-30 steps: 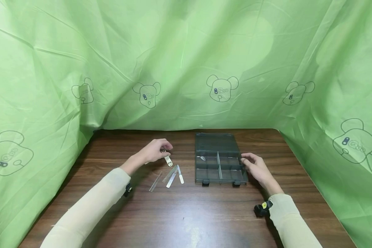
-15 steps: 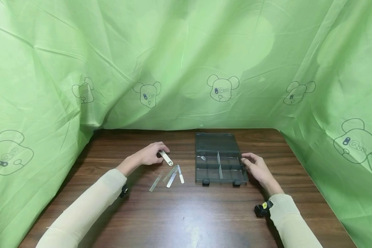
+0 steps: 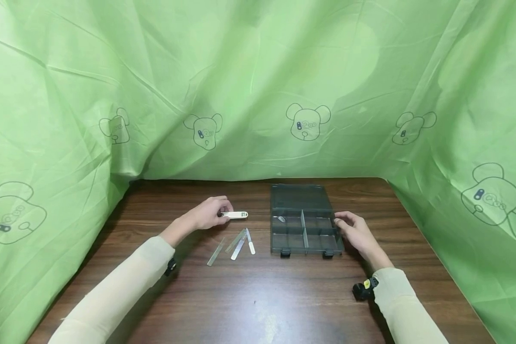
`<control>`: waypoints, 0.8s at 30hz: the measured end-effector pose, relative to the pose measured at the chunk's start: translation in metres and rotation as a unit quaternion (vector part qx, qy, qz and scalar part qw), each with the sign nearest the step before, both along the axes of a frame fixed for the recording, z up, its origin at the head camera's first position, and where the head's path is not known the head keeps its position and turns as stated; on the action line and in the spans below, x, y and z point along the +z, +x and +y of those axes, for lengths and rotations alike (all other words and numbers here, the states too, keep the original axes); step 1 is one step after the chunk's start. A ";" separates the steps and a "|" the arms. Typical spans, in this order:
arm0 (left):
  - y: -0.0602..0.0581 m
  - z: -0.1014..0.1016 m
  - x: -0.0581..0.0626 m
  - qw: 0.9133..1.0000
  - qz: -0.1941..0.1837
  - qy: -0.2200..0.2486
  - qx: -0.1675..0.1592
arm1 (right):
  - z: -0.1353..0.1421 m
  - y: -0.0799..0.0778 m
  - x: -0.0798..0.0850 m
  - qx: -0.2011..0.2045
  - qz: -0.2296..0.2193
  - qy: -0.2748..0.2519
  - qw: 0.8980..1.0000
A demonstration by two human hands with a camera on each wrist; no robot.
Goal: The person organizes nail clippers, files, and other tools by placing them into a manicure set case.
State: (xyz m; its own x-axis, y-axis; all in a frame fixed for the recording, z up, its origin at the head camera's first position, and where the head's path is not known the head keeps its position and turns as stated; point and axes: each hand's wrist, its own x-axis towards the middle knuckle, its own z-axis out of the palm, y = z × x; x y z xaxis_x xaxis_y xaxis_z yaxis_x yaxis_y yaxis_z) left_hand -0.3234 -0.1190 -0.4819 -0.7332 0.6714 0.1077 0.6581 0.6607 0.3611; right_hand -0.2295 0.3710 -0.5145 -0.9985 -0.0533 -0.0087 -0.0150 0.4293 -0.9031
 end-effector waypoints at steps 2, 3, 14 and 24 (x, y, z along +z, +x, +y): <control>0.001 0.004 0.002 1.000 -0.001 0.013 0.000 | 0.000 0.000 0.001 0.000 0.001 0.001 1.000; 0.002 0.006 0.004 1.000 -0.003 0.020 -0.003 | 0.000 0.000 0.001 0.001 0.001 0.002 1.000; 0.018 0.049 0.020 0.996 -0.019 0.076 -0.032 | 0.000 0.001 0.000 0.005 0.000 0.007 1.000; 0.041 0.098 0.025 0.991 -0.064 0.099 -0.056 | -0.004 0.003 0.001 0.000 0.007 0.004 1.000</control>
State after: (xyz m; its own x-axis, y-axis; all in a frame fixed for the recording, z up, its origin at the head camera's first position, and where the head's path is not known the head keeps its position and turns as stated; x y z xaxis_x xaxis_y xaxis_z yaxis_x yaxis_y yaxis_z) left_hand -0.2827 -0.0211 -0.4565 -0.6708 0.7251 0.1557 0.6640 0.4937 0.5615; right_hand -0.2262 0.3675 -0.5134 -0.9986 -0.0523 0.0050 -0.0274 0.4368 -0.8991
